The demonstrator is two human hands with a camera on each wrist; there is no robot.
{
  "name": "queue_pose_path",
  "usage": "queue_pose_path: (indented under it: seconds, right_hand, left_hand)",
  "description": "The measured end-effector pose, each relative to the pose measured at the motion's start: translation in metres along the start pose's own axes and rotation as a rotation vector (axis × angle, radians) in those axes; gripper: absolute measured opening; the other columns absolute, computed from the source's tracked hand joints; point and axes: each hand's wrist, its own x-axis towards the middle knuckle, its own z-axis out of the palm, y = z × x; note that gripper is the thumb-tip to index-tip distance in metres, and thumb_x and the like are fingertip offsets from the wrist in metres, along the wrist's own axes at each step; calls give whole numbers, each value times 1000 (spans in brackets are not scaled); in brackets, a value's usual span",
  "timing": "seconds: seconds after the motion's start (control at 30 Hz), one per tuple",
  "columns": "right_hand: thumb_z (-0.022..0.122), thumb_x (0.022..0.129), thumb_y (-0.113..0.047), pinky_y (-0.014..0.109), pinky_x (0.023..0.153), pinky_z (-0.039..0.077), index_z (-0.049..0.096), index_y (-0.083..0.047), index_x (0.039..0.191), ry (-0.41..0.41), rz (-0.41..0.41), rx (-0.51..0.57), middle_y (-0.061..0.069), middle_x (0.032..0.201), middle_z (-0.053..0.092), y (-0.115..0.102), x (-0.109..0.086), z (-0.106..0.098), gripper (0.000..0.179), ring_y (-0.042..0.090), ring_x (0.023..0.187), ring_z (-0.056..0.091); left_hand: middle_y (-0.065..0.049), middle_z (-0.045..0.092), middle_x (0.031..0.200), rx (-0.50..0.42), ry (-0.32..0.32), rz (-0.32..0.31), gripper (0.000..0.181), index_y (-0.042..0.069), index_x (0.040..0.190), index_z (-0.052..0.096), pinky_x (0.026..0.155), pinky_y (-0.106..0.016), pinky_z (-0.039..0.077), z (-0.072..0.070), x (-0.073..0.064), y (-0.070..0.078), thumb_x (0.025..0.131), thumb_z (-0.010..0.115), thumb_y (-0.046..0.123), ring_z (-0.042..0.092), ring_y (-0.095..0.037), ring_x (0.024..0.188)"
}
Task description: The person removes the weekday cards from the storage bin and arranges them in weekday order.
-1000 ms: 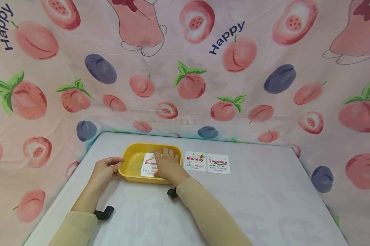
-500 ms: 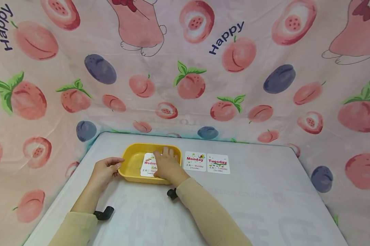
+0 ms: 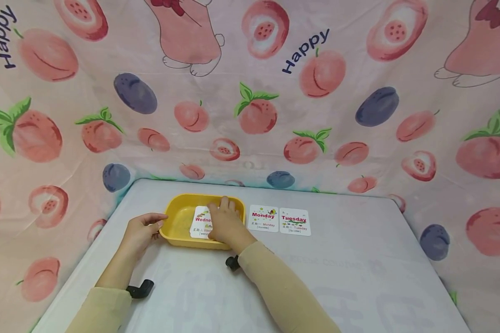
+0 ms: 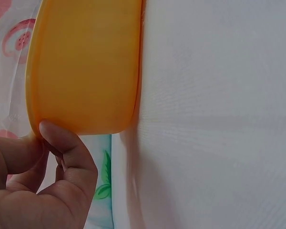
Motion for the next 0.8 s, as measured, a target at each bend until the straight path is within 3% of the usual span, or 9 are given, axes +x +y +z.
queue_pose_path:
  seconds: [0.8]
  right_hand:
    - [81,91,-10,39,116,46,48,-21,160,56,-47,-27,12,152,39,3,3,3,77,28,130,41]
  left_hand:
    - [-18,61,131,1,6,-2,27,-2,131,71,72,-25,58,1,1,-2,107,61,4,58,-18,87]
